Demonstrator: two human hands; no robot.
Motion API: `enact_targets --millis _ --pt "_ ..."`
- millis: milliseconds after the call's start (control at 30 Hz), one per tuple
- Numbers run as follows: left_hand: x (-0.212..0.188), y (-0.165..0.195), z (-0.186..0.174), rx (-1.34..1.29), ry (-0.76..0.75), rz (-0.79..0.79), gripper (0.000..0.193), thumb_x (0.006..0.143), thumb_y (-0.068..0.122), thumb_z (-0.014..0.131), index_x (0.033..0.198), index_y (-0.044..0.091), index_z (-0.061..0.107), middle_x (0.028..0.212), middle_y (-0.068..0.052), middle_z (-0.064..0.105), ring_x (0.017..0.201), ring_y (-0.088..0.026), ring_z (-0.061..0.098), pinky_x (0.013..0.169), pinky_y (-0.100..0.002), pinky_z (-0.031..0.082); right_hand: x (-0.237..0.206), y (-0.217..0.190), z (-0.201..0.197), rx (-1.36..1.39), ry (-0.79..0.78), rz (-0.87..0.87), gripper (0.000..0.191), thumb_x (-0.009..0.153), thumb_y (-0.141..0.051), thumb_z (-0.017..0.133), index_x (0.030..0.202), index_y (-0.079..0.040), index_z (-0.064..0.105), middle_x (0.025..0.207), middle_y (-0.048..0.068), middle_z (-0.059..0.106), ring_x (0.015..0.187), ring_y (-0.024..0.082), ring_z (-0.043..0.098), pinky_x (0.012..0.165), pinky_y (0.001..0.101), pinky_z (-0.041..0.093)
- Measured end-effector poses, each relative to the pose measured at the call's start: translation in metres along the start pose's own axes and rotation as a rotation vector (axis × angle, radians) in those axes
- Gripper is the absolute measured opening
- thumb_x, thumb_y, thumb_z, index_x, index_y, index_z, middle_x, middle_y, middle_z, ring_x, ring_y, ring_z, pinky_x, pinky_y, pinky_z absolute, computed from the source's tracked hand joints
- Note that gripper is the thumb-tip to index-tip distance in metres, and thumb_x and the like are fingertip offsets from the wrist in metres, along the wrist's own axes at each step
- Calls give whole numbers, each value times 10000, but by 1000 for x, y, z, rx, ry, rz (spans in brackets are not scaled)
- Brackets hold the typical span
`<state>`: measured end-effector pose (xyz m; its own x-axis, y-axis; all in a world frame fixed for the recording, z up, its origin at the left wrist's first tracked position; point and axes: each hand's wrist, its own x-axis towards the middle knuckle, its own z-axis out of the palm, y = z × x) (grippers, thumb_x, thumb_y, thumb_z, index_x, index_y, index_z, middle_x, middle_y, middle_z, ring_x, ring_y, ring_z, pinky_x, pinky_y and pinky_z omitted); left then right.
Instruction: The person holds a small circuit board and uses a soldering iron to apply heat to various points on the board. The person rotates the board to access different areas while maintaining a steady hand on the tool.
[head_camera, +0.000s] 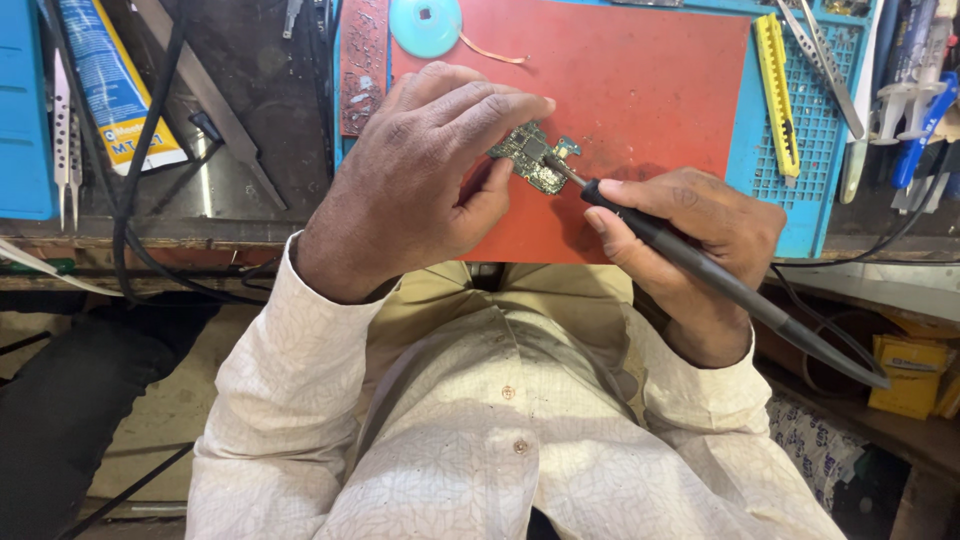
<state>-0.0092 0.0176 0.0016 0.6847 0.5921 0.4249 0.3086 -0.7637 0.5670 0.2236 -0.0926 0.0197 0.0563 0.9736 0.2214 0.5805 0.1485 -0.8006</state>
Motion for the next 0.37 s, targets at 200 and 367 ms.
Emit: enact_targets --millis 200,367 --pt "0 0 0 3 9 3 392 934 28 686 1314 36 588 1188 -109 669 1193 -324 604 1068 -467 467 0 -1 0 49 -4 15 194 919 -54 843 1095 -26 767 871 91 733 714 114 652 643 215 470" --pt "2 0 0 -16 -12 -9 443 924 29 686 1357 50 597 1189 -110 675 1191 -318 607 1065 -469 468 0 1 -2 46 4 32 218 915 -59 846 1121 -45 777 878 96 745 708 131 659 637 222 470"
